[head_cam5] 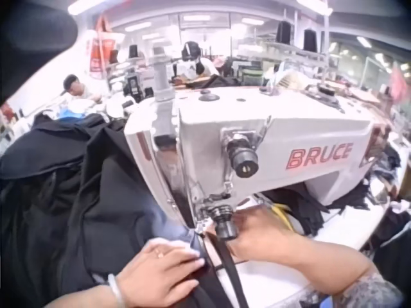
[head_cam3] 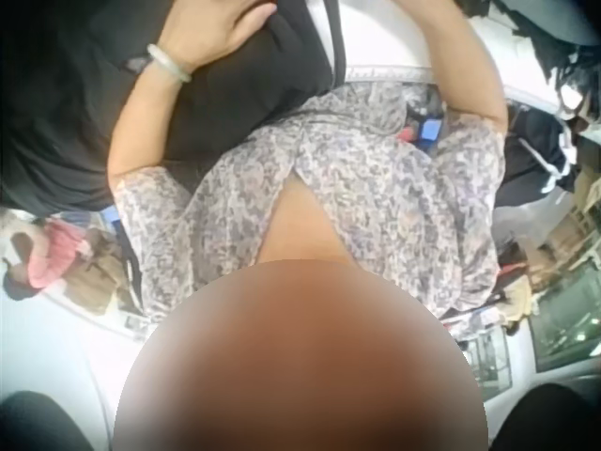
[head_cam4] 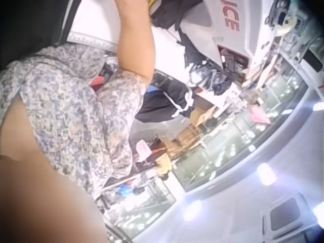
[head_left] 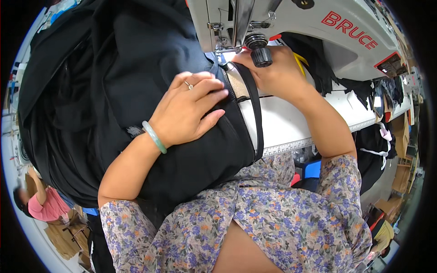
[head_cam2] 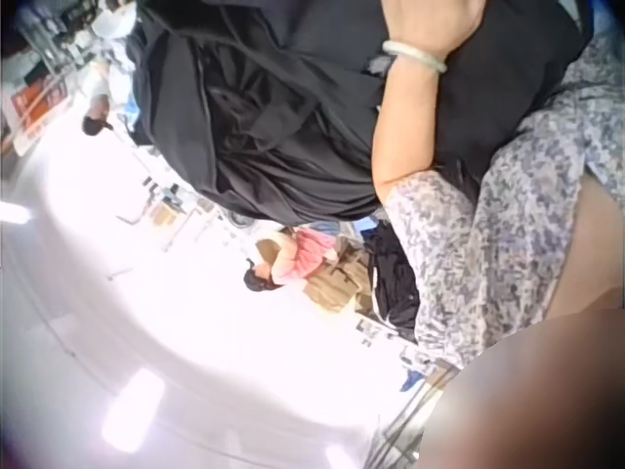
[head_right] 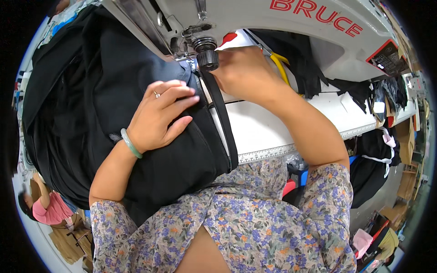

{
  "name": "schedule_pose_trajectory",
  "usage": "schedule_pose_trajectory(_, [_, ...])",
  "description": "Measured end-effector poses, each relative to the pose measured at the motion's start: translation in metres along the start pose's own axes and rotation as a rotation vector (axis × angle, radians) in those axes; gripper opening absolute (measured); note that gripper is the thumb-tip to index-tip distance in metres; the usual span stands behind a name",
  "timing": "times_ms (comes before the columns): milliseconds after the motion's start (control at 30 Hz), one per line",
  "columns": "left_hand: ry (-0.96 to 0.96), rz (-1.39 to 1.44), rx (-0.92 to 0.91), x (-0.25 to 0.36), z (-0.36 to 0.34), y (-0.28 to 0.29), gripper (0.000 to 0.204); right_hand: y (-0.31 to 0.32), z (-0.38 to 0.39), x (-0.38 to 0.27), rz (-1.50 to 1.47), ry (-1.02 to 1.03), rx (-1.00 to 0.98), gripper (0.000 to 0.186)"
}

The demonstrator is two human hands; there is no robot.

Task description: Using an industrial sewing machine to assemble parts of a black bag or backpack.

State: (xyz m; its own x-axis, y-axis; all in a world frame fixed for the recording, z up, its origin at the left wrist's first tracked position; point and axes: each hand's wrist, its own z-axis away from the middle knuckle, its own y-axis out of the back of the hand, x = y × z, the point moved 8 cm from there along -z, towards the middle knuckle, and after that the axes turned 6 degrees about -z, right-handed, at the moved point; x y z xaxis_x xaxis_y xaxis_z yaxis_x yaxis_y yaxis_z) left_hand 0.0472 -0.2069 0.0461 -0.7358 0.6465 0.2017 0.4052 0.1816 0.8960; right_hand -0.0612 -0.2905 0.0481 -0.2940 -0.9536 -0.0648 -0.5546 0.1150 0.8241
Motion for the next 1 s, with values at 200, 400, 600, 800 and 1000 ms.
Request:
schedule_pose_trajectory(200, [-0.039, -0.036, -0.097, -0.011, -0.003, -0.011, 0.036, 0.000, 0.002, 0.000, -0.087, -0.049, -0.002, 0.026])
schedule_pose_trajectory(400, [-0.095, -0.028, -0.059, -0.011, 0.000, -0.011, 0.025, -0.019, 0.006, -0.016, -0.216, -0.010, -0.286, 0.032])
schedule_pose_trajectory(600, [0.046, -0.041, -0.078, -0.022, -0.003, -0.010, 0.032, -0.020, 0.006, -0.023, -0.087, -0.011, -0.406, 0.029])
schedule_pose_trajectory(800, [0.063, -0.179, -0.032, -0.019, -0.007, -0.009, 0.036, -0.020, 0.008, -0.024, -0.006, -0.072, -0.498, 0.031])
schedule_pose_trajectory(1000, [0.053, -0.101, 0.005, -0.026, -0.005, -0.008, 0.024, -0.020, 0.007, -0.025, -0.030, -0.033, -0.433, 0.031])
